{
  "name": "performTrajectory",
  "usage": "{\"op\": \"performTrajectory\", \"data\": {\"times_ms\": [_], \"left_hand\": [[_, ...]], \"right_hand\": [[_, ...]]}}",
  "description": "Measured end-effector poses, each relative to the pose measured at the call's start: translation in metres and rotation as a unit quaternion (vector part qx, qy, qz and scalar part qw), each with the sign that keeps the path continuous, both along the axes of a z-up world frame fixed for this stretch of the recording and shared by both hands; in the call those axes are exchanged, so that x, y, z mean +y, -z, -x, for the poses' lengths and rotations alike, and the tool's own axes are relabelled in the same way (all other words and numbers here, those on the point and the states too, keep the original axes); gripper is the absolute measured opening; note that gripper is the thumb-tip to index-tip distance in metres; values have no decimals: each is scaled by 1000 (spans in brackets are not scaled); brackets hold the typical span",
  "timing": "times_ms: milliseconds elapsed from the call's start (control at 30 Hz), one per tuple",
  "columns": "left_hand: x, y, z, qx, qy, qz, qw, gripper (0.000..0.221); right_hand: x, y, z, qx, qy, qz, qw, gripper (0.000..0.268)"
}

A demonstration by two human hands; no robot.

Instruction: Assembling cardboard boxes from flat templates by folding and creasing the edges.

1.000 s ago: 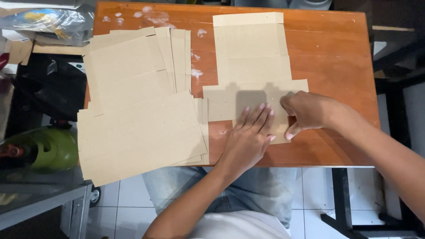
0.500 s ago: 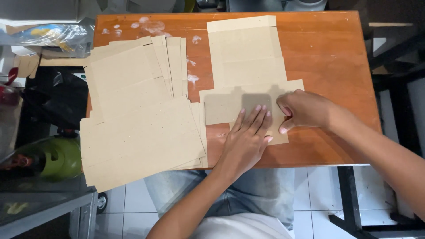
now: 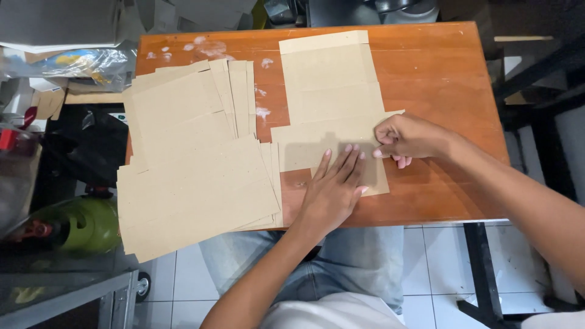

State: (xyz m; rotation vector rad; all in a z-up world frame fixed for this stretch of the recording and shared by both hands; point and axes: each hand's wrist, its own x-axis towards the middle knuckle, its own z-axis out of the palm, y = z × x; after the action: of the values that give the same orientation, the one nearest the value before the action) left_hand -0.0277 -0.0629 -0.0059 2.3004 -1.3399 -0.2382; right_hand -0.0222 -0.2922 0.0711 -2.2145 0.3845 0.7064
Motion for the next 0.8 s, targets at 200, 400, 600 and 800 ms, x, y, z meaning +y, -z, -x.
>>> {"op": "performTrajectory", "data": {"times_ms": [200, 400, 600, 800], "left_hand": [[1, 0, 1, -9, -1, -7, 1000, 60], [2, -8, 1, -11, -5, -16, 1000, 60], [-1, 0, 0, -7, -5, -8, 1000, 61], [-1, 21, -14, 80, 55, 65, 993, 58]], "right_hand": [[5, -9, 5, -4, -62, 67, 996, 21], [5, 15, 31, -20, -167, 162, 972, 53], [22, -2, 24, 40, -201, 224, 953, 62], [27, 29, 10, 94, -250, 327, 907, 112]]}}
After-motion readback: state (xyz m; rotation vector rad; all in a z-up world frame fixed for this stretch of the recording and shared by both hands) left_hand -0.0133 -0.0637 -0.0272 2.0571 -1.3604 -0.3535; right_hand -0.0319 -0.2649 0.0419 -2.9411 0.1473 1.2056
